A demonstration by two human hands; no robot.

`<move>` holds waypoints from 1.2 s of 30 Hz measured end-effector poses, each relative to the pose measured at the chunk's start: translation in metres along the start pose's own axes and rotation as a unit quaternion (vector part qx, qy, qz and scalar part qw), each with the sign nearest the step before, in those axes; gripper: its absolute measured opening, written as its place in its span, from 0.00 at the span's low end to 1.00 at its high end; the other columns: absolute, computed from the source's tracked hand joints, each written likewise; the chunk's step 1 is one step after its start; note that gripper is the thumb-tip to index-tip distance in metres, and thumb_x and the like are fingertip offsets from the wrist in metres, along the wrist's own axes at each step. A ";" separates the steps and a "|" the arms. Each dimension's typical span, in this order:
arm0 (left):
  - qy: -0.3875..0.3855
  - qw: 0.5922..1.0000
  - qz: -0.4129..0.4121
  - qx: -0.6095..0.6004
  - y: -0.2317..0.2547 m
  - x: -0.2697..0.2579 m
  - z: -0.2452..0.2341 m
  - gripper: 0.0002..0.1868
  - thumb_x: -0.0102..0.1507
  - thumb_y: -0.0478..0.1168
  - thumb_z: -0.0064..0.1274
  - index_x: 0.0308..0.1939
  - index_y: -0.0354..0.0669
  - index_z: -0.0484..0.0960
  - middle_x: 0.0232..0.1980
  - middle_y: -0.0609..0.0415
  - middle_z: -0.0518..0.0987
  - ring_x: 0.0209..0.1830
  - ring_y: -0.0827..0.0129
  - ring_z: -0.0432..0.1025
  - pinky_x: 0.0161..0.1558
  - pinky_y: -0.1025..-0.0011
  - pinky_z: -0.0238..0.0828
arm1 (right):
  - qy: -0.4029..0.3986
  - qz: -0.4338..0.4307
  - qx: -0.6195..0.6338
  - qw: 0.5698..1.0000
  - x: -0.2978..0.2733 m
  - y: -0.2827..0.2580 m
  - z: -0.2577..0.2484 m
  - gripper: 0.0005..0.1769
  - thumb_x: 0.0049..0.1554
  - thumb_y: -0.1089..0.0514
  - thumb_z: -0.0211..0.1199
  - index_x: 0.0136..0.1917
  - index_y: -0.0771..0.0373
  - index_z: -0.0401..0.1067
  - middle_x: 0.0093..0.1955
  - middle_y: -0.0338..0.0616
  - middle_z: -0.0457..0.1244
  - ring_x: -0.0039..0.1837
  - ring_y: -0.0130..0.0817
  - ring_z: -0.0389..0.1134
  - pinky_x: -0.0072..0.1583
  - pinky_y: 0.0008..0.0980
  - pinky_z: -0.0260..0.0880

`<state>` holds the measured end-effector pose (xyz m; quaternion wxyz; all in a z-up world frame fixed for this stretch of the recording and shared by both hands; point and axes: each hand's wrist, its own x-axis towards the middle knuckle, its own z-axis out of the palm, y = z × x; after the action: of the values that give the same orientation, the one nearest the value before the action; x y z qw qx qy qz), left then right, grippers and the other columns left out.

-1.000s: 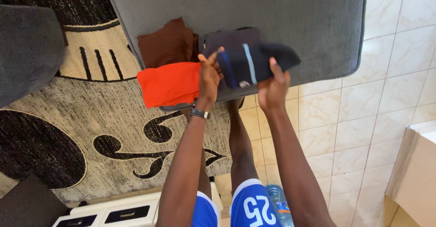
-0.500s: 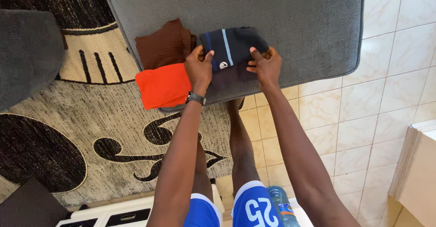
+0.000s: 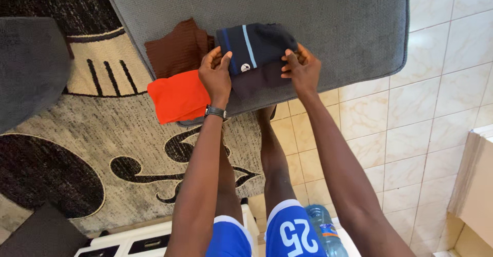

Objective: The person retrieves several folded garments from a wooden wardrobe, including an orange shirt, a brown sweater, and a dark blue item. They carry each item to a living room and place them on a grey sofa, repeating the process multiple times.

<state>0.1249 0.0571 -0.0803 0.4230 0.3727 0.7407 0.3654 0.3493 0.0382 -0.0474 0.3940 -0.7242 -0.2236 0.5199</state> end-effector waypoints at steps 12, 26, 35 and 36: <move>-0.124 0.992 0.006 -0.004 0.016 -0.131 -0.064 0.30 0.75 0.63 0.36 0.37 0.41 0.74 0.33 0.59 0.66 0.31 0.72 0.62 0.36 0.71 0.62 | 0.014 -0.028 -0.083 0.996 -0.126 -0.004 -0.040 0.13 0.65 0.55 0.60 0.55 0.67 0.76 0.39 0.38 0.68 0.38 0.23 0.68 0.41 0.26 0.72; -0.462 0.869 0.078 -0.159 0.278 -0.284 -0.175 0.21 0.74 0.48 0.50 0.63 0.36 0.81 0.49 0.55 0.79 0.45 0.76 0.70 0.46 0.76 0.71 | -0.017 -0.116 0.048 0.992 -0.375 -0.154 -0.053 0.17 0.65 0.50 0.59 0.45 0.67 0.76 0.39 0.36 0.69 0.41 0.19 0.66 0.42 0.22 0.68; -0.656 0.728 0.197 -0.040 0.391 -0.332 -0.198 0.39 0.59 0.56 0.65 0.69 0.39 0.75 0.58 0.56 0.80 0.55 0.73 0.74 0.56 0.73 0.73 | 0.007 -0.419 0.001 0.908 -0.424 -0.180 -0.087 0.28 0.68 0.39 0.55 0.42 0.67 0.72 0.35 0.30 0.62 0.37 0.18 0.64 0.36 0.24 0.66; -0.674 0.709 0.205 -0.037 0.402 -0.339 -0.183 0.41 0.58 0.56 0.66 0.69 0.37 0.75 0.56 0.53 0.80 0.55 0.71 0.75 0.57 0.72 0.74 | 0.030 -0.379 0.023 0.925 -0.419 -0.180 -0.102 0.28 0.67 0.40 0.58 0.40 0.67 0.70 0.33 0.31 0.60 0.36 0.19 0.62 0.35 0.25 0.63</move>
<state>0.1813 -0.0935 0.4525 0.7381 0.6464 0.1503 0.1215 0.3089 -0.1979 0.3538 0.5844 -0.5914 -0.4574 0.3153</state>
